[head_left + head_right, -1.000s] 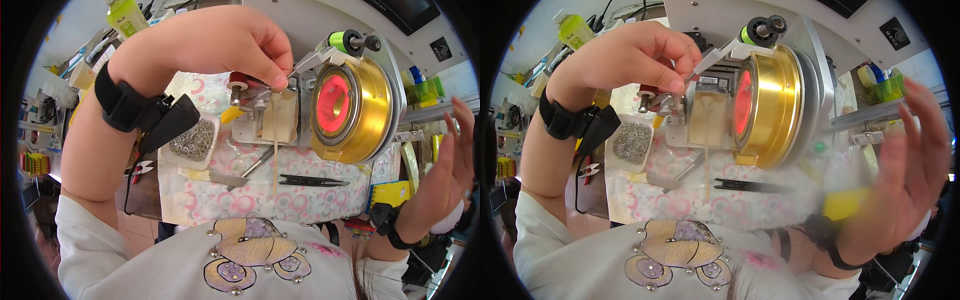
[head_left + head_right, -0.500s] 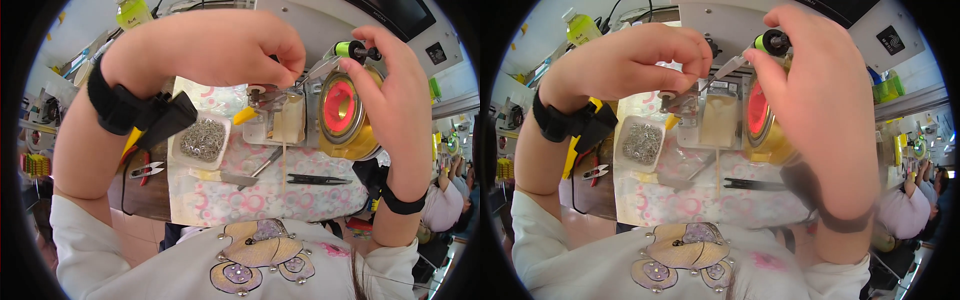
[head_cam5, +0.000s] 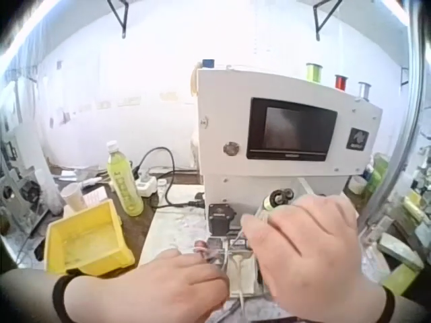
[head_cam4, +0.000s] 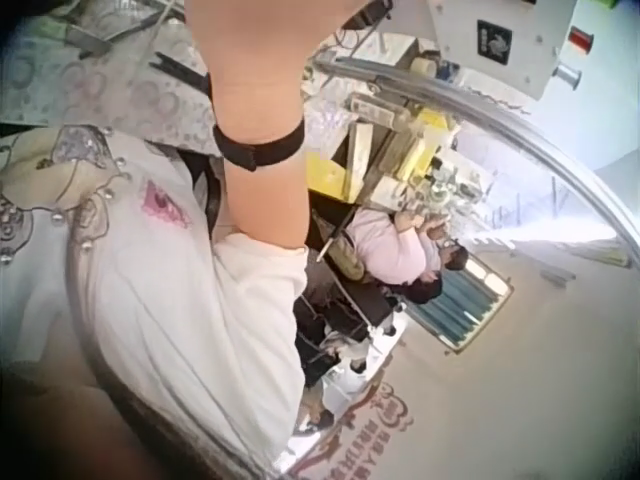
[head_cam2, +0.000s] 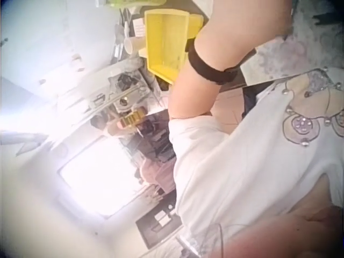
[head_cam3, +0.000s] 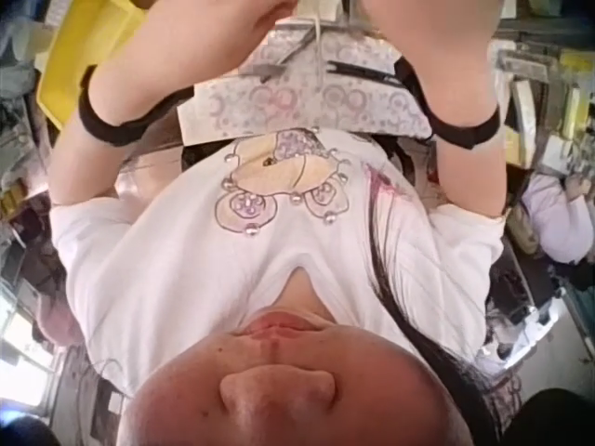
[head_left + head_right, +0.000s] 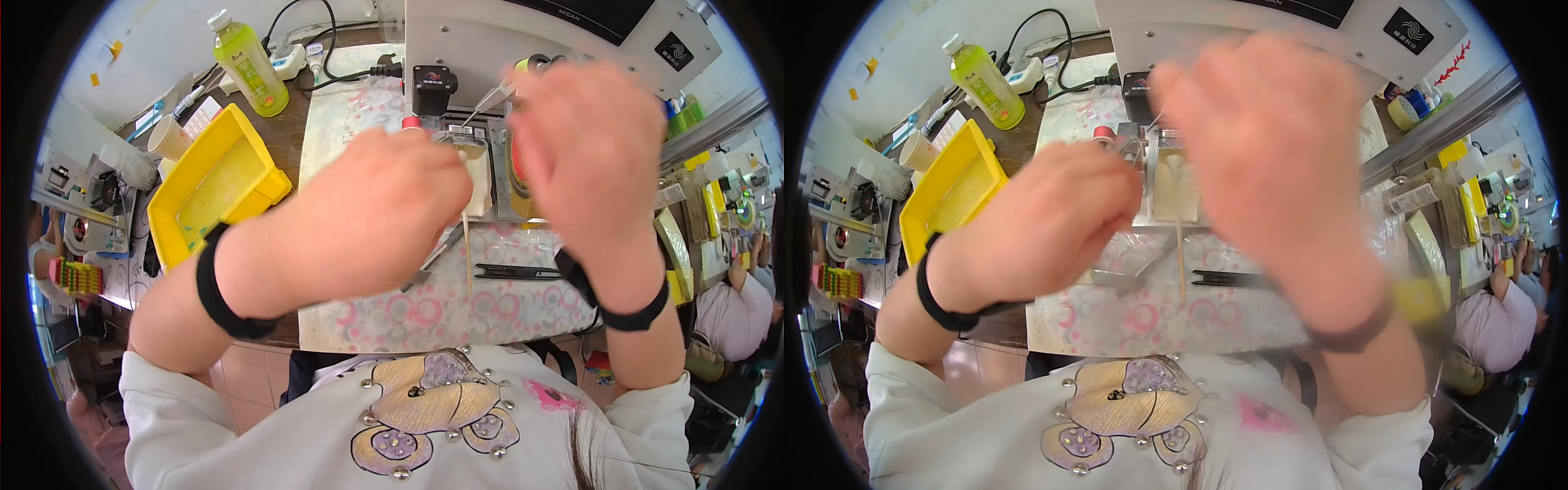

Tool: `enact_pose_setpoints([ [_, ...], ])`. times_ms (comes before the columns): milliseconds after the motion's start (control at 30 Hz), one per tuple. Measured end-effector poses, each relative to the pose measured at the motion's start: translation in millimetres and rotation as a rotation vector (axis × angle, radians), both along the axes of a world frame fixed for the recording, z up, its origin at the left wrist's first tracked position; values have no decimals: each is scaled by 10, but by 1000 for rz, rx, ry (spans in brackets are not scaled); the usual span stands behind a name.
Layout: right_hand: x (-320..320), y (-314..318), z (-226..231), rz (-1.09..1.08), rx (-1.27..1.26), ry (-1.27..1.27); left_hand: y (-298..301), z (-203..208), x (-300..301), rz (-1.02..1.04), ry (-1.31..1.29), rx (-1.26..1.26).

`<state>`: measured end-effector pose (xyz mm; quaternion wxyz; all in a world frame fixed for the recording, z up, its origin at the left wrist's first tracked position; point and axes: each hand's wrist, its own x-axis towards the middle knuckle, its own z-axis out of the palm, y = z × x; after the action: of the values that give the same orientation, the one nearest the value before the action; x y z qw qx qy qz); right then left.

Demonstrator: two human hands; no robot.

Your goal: Assembling small electronic components using a winding machine, glue, and tweezers on a production line.

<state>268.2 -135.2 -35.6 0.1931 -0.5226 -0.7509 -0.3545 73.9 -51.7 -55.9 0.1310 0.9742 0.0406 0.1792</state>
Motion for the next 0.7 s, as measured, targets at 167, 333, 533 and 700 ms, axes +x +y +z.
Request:
enact_pose_setpoints([
  [167,-339,-172,-499,179,-85,84,-331,-41,-308,-33,18,-127],
  [333,-388,-115,-530,232,-136,141,-169,19,-316,-105,67,-226],
  [533,-380,-78,-707,85,-132,18,756,244,44,107,121,-681],
  [700,-414,-74,-734,-74,-233,-21,939,36,482,-60,400,-984],
])
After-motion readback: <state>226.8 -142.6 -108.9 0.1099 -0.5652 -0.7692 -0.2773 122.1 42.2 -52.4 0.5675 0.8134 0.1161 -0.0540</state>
